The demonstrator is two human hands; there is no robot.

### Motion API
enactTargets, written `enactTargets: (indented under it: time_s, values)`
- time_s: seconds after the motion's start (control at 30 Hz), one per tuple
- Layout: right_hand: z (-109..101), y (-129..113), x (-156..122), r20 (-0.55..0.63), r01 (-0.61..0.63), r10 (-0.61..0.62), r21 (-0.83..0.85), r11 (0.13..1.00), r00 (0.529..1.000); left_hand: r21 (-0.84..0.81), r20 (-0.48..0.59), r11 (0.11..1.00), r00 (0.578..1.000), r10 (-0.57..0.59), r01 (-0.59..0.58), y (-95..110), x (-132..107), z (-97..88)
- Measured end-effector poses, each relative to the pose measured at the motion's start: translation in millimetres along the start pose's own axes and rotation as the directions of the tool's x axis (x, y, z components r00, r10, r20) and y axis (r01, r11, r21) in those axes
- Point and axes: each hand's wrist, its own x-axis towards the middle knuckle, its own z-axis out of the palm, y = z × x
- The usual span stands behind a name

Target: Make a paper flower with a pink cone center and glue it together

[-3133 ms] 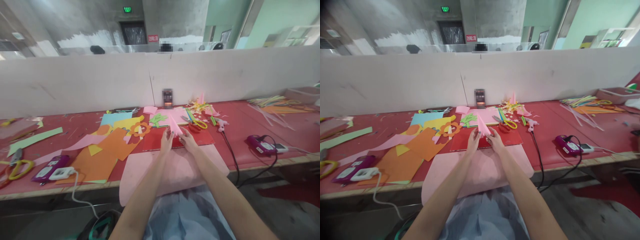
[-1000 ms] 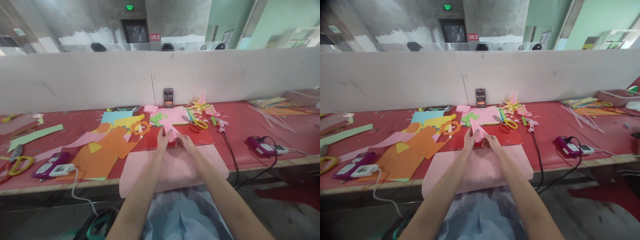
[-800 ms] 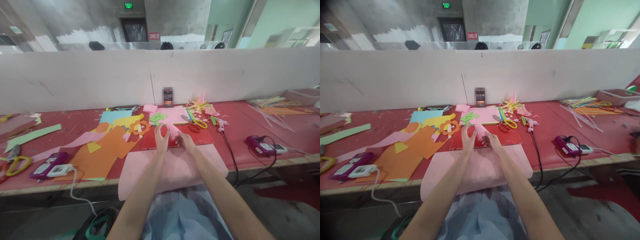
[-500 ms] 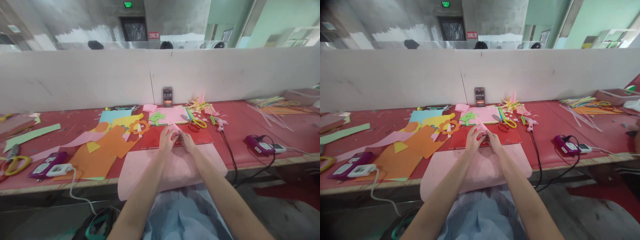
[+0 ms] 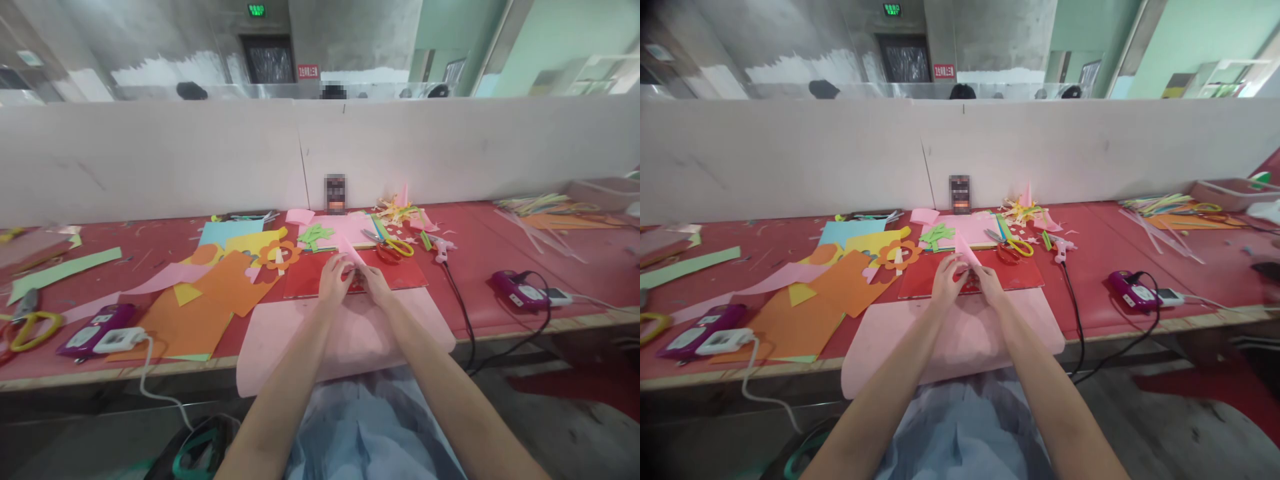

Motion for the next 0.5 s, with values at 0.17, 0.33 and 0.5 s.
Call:
enactTargets:
  time_s: [0.17, 0.33, 0.5]
  values:
    - [0.6, 0.2, -0.9, -0.004, 0.011, -0.011, -0.024, 1.000, 1.000, 0.081, 0.023, 0.997, 1.000, 0.000, -0.002, 1.8, -0.5, 0.4]
    - [1.7, -0.3, -1.7, 0.010, 0.013, -0.012, -0.062, 0.998, 1.000, 0.132, -0.001, 0.990, 0.999, -0.046, 0.046, 4.6, -1.1, 0.3]
    - [0.6, 1.0, -0.2, 0.002, -0.012, 0.012, -0.090, 0.996, 1.000, 0.130, -0.035, 0.990, 0.998, -0.048, 0.052, 1.7, -3.1, 1.2]
